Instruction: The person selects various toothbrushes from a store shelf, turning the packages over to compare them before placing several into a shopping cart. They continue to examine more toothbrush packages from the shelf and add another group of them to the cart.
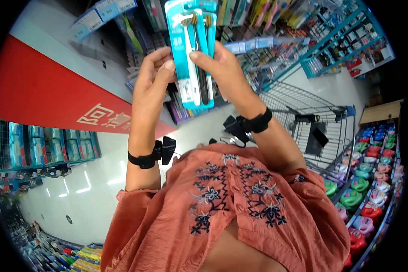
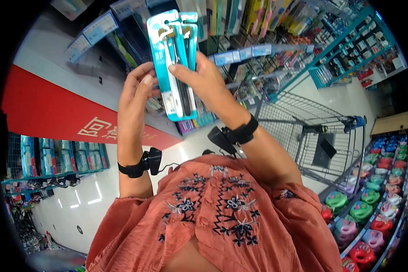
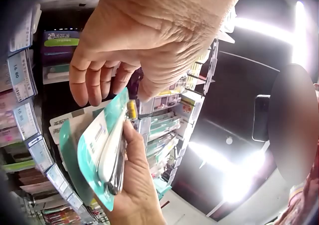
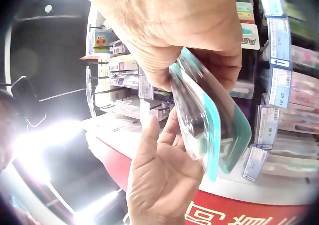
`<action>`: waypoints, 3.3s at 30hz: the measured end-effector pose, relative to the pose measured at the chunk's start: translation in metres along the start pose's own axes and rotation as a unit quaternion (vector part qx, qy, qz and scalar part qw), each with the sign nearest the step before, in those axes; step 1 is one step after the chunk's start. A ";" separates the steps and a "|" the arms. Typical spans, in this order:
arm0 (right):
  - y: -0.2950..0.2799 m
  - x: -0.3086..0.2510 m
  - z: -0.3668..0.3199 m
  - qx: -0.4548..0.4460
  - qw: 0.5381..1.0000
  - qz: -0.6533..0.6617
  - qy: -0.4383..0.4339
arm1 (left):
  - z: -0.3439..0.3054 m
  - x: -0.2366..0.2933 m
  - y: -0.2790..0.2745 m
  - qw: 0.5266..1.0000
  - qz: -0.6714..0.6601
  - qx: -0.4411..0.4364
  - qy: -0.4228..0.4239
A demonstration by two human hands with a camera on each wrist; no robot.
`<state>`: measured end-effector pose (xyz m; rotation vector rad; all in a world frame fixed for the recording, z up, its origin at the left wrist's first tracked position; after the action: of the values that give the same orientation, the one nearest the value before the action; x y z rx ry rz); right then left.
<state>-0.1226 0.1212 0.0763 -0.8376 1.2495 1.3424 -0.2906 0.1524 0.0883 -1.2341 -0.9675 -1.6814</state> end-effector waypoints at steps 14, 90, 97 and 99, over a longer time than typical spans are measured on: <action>0.003 -0.002 -0.015 0.069 0.986 -0.130 -0.079 | -0.022 -0.029 0.033 0.997 0.006 -0.073 -0.011; -0.067 -0.010 -0.050 0.089 0.990 0.099 0.047 | 0.026 -0.020 0.018 0.978 0.149 0.108 0.095; -0.067 -0.001 -0.050 0.066 0.994 0.053 0.076 | 0.100 -0.019 -0.053 0.942 0.165 0.234 0.175; -0.063 -0.004 -0.048 0.064 0.994 0.052 0.073 | 0.115 -0.022 -0.061 0.946 0.163 0.225 0.167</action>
<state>-0.0683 0.0660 0.0563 -0.8012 1.4954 1.2864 -0.3038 0.2843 0.0862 -0.7261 -0.8226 -1.2620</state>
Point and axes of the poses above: each hand's wrist, its own z-axis towards the middle knuckle, its own y-axis out of the palm, x = y × z, the point moved 4 cm from there along z, towards the middle knuckle, and after that the axes turned 3 degrees about x, right-handed, at the moved point
